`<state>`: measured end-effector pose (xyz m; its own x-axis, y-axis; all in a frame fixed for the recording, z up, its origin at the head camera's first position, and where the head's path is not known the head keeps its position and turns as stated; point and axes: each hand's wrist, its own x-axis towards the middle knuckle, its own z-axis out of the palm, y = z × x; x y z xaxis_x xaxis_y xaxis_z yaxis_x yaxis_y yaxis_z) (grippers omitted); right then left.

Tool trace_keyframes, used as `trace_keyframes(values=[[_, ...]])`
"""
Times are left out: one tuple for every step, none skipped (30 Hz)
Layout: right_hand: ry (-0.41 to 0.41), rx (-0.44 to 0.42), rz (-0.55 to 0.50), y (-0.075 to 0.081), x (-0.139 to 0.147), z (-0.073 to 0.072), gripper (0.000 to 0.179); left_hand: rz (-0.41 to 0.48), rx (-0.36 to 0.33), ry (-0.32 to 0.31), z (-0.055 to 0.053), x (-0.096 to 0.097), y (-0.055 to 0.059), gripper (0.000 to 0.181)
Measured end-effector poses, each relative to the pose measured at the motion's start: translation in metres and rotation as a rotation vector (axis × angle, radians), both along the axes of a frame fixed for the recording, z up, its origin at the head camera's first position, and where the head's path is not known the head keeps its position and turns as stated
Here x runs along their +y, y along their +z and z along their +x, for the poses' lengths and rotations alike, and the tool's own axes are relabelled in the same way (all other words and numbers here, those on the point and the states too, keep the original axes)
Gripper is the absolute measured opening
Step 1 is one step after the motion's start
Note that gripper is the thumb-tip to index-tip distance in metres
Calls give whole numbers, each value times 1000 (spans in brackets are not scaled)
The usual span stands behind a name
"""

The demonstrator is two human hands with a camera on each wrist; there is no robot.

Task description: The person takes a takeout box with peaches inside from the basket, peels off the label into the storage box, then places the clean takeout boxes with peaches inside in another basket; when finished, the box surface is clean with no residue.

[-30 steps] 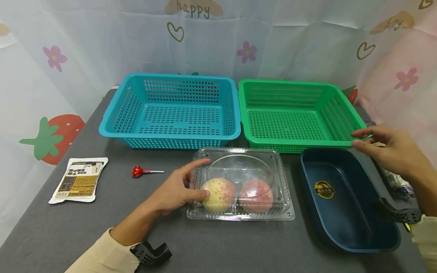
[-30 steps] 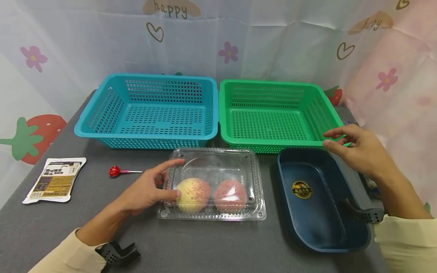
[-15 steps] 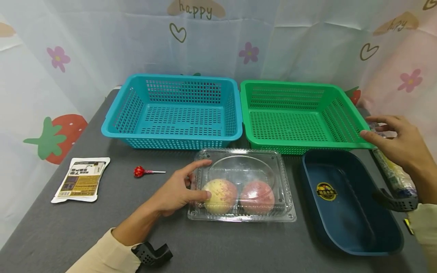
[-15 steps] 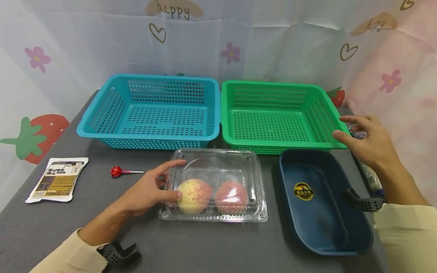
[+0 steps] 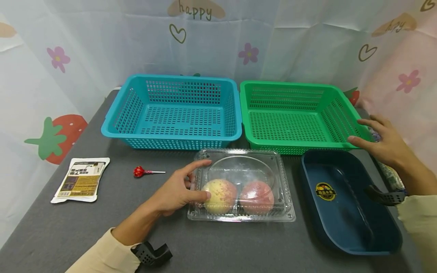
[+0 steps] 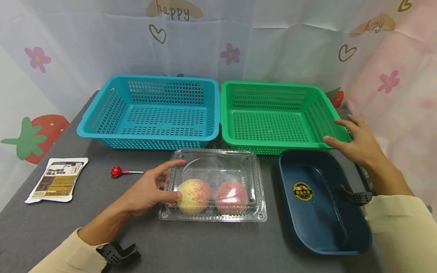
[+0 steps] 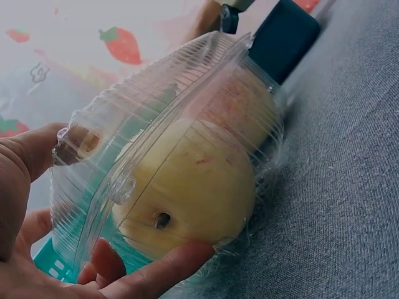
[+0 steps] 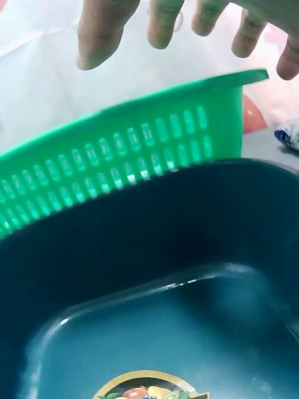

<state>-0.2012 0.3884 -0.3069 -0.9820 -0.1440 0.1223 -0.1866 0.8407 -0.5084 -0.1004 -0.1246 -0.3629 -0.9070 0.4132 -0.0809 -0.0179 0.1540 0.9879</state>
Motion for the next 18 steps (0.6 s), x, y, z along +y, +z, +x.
trace_keyframes(values=[[8,-10,1,-1,1,-2,72,3,-3,2,0,0,0,78],[17,-23,4,-3,3,-3,73,8,-8,3,0,0,1,78],[29,-40,5,-4,5,-4,73,14,-15,5,1,0,1,78],[37,-63,7,-4,6,-6,75,21,-21,8,1,0,1,78],[46,-86,15,-5,7,-7,76,29,-29,10,1,0,1,79],[55,-106,24,-6,9,-8,77,38,-37,11,1,0,1,79],[67,-126,31,-7,10,-9,78,48,-46,14,1,-1,1,79],[80,-139,43,-8,12,-10,78,58,-54,16,1,-1,1,80],[89,-146,59,-9,13,-11,78,71,-67,18,1,-1,2,80],[89,-157,73,-10,13,-11,79,86,-77,19,2,-1,2,81],[93,-163,78,-11,14,-11,79,102,-88,23,3,-1,2,81],[93,-169,78,-12,15,-10,78,119,-97,27,3,-1,3,82],[95,-172,79,-13,15,-10,78,134,-103,32,4,-1,4,82],[94,-176,80,-14,15,-10,77,151,-108,38,6,-1,5,83],[87,-185,74,-14,15,-9,78,164,-111,44,7,-1,6,83],[81,-193,69,-14,14,-9,78,175,-106,52,9,-1,7,84],[83,-197,61,-13,14,-9,78,183,-105,59,10,-1,9,84],[83,-198,58,-13,14,-9,78,189,-102,65,12,-1,11,84]])
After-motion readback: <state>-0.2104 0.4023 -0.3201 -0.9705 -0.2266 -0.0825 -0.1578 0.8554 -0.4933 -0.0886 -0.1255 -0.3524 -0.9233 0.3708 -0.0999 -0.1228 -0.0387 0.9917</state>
